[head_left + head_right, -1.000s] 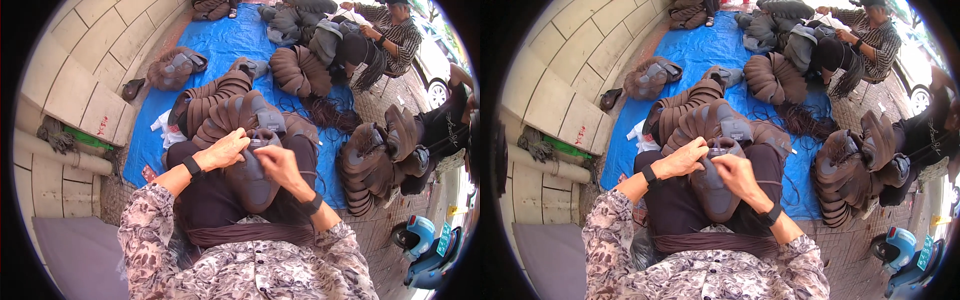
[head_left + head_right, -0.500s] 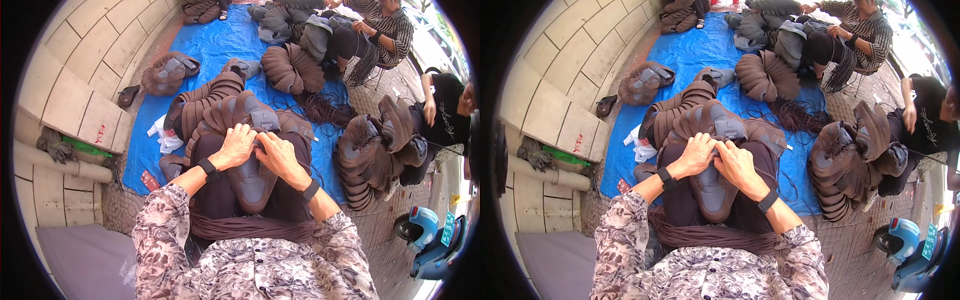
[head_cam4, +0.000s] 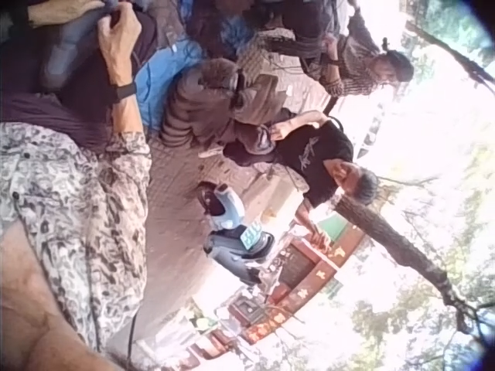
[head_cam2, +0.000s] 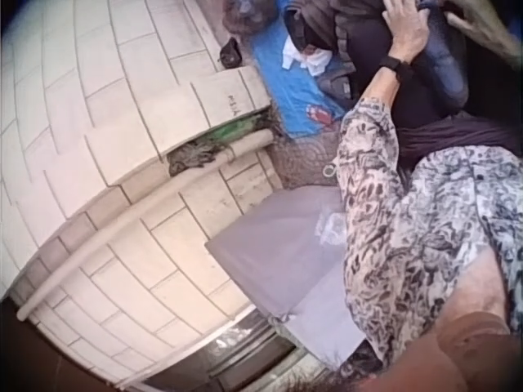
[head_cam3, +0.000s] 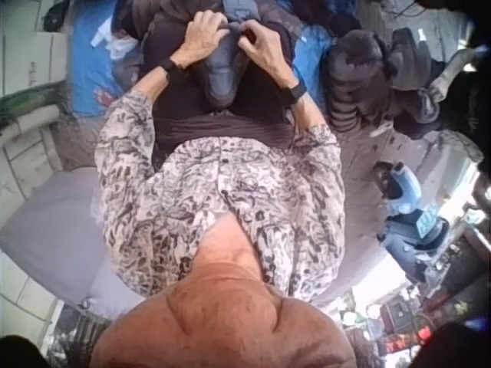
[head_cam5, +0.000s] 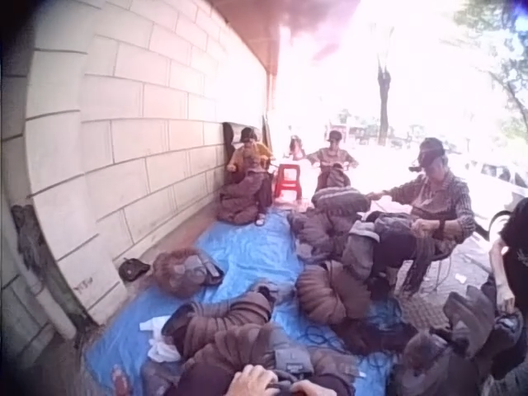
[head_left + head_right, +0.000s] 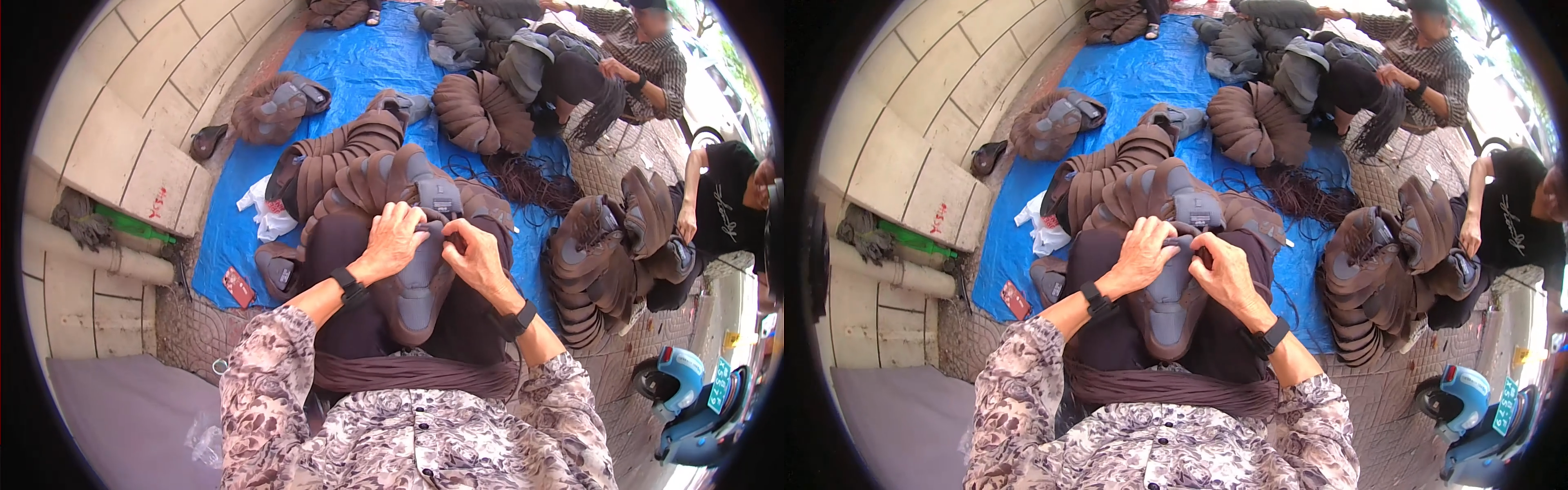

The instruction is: Insert laces into a manufactured shoe upper or assembly step for shoe manufacturing.

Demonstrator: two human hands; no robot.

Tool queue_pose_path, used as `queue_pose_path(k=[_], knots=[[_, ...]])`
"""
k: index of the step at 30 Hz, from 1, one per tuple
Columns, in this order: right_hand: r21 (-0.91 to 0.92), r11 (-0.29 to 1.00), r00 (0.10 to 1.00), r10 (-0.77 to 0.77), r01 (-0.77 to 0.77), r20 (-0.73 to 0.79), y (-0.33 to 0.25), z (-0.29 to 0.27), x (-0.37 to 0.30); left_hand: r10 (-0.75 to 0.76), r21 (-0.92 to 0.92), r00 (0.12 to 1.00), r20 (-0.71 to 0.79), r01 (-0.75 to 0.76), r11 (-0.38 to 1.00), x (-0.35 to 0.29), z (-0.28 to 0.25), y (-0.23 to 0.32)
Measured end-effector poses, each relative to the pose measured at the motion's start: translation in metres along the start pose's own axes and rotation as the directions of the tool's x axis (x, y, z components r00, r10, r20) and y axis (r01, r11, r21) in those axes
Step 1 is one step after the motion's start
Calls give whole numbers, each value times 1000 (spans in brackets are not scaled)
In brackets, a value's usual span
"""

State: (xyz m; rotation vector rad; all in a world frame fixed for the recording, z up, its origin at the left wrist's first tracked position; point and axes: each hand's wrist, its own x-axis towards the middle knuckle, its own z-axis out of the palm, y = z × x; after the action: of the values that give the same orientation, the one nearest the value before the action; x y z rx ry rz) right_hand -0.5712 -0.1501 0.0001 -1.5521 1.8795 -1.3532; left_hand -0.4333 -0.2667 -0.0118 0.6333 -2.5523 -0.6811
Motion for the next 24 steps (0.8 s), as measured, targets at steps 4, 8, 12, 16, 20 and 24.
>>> queue_pose_path(k=[4,8,12,16,20,24], knots=[[-213,977,999,-4,15,50,-8,-7,5,-3,-78,992,-126,-7,997,6,8,-4],[-162,984,997,73,-67,29,-36,-12,0,-104,-38,985,-139,99,994,3,-22,-21],[67,997,994,32,-39,105,-47,22,3,-217,-60,973,76,221,973,-6,-37,-24],[-31,998,981,-56,63,186,-21,53,12,-174,-149,972,158,198,969,3,-40,-29],[-110,981,943,-117,158,312,-16,58,7,-55,-211,981,187,94,973,1,-45,-29],[-57,998,961,28,-13,276,0,83,-15,-51,-220,986,156,85,972,-8,-39,-18]])
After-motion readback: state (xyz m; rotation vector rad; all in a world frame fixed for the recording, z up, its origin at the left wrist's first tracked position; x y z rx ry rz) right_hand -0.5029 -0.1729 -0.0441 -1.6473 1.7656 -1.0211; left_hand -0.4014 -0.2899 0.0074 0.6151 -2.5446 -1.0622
